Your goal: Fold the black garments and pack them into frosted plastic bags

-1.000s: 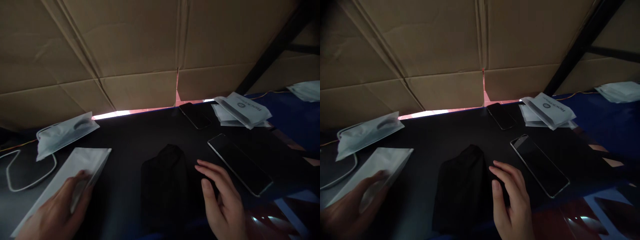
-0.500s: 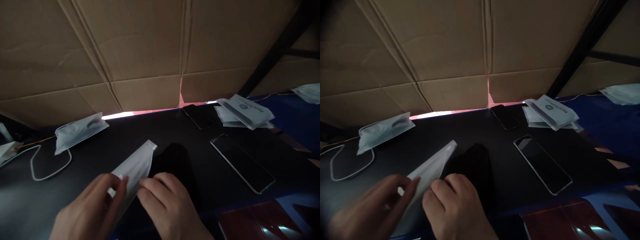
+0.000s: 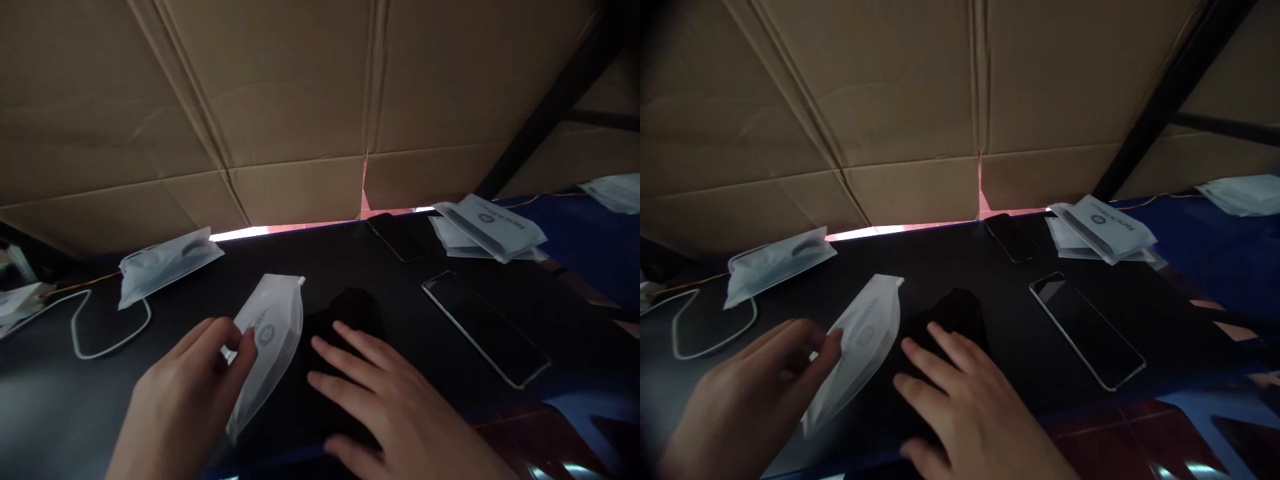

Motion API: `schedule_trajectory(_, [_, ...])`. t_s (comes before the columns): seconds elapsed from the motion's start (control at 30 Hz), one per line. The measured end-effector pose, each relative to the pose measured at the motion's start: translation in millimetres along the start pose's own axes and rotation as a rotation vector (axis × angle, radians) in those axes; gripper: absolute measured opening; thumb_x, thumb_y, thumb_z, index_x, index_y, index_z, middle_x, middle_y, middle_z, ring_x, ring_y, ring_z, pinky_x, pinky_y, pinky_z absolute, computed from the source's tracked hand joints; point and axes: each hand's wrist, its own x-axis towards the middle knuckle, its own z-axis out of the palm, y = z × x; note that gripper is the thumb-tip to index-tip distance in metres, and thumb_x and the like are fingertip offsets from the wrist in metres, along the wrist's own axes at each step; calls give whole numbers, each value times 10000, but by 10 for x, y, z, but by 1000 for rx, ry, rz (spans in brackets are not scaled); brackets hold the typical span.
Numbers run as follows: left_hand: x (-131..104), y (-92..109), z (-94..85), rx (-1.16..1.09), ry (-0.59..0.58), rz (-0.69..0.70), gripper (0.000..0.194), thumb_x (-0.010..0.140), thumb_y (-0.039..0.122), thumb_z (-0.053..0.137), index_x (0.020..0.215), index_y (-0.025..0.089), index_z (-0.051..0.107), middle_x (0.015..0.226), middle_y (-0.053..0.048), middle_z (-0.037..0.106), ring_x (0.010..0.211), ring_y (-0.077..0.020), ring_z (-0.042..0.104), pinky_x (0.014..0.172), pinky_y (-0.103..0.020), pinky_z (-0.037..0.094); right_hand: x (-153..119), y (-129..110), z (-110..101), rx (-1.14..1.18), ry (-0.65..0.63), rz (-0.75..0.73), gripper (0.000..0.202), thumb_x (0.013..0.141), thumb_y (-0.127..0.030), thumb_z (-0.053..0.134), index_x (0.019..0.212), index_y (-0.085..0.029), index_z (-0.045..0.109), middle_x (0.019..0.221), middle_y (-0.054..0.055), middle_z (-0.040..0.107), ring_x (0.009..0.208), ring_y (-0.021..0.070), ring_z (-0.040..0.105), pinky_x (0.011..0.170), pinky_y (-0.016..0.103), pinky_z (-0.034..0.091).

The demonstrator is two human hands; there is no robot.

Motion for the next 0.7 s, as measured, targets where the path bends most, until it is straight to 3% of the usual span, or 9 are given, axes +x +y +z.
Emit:
schedule_trajectory(0.07, [49,20,47,23,-20,4,417,996,553,514,697,262,529,640,52,596,485,-124,542,524,-273,383,-45,65,-32,-36,-39,2,713,878,-445,919,1520,-258,671,1605,37,629,1520,400,569,1115,566,647])
schedule_trajectory(0.2, [119,57,126,22,-23,29,384,959,531,518,681,270,568,643,27,617,528,-177,575,567,-325,433,-84,115,141,0,86,48,534,903,-79,721,1407,-253,729,1466,-10,750,1427,326,673,1117,547,648])
schedule_trajectory(0.3, [93,165,191,-19,-31,100,343,920,478,528,650,280,605,691,5,694,711,-264,686,943,-571,544,-34,59,283,30,340,125,553,894,-47,552,1394,-219,713,1370,15,804,1283,275,774,1026,497,697])
schedule_trajectory(0.37, [49,245,243,-96,-66,149,296,930,409,529,685,287,644,800,-2,763,899,-314,744,1167,-780,365,27,-5,338,6,476,131,538,905,-72,531,1396,-204,705,1348,39,814,1213,276,806,968,474,715])
schedule_trajectory(0.43, [8,294,297,-191,-110,179,271,957,356,522,744,295,677,906,-11,798,1078,-346,749,1221,-865,225,76,-57,358,-11,558,113,512,914,-79,532,1372,-217,717,1320,31,826,1179,278,818,940,454,718])
schedule_trajectory(0.5, [-16,300,347,-259,-139,174,271,978,344,529,759,294,680,941,-22,803,1173,-362,726,1229,-881,194,80,-71,340,37,621,139,483,937,-90,531,1356,-237,721,1290,21,837,1152,268,827,923,425,719])
schedule_trajectory(0.57, [-24,282,392,-290,-149,149,269,982,352,558,748,287,674,957,-32,801,1190,-369,715,1231,-884,189,31,-46,285,138,714,261,459,972,-106,526,1357,-265,718,1273,16,842,1129,243,835,900,371,721])
schedule_trajectory(0.63, [-27,266,436,-311,-170,133,278,989,357,568,740,280,664,972,-45,797,1188,-369,713,1233,-859,243,-42,-8,208,199,799,372,473,991,-114,534,1389,-305,703,1315,5,825,1149,232,829,899,342,716])
schedule_trajectory(0.7, [-29,266,487,-340,-200,134,282,1000,357,553,756,279,671,977,-55,795,1175,-357,719,1232,-800,328,-90,15,151,159,793,327,523,980,-108,531,1438,-312,679,1386,4,795,1216,247,804,952,370,702])
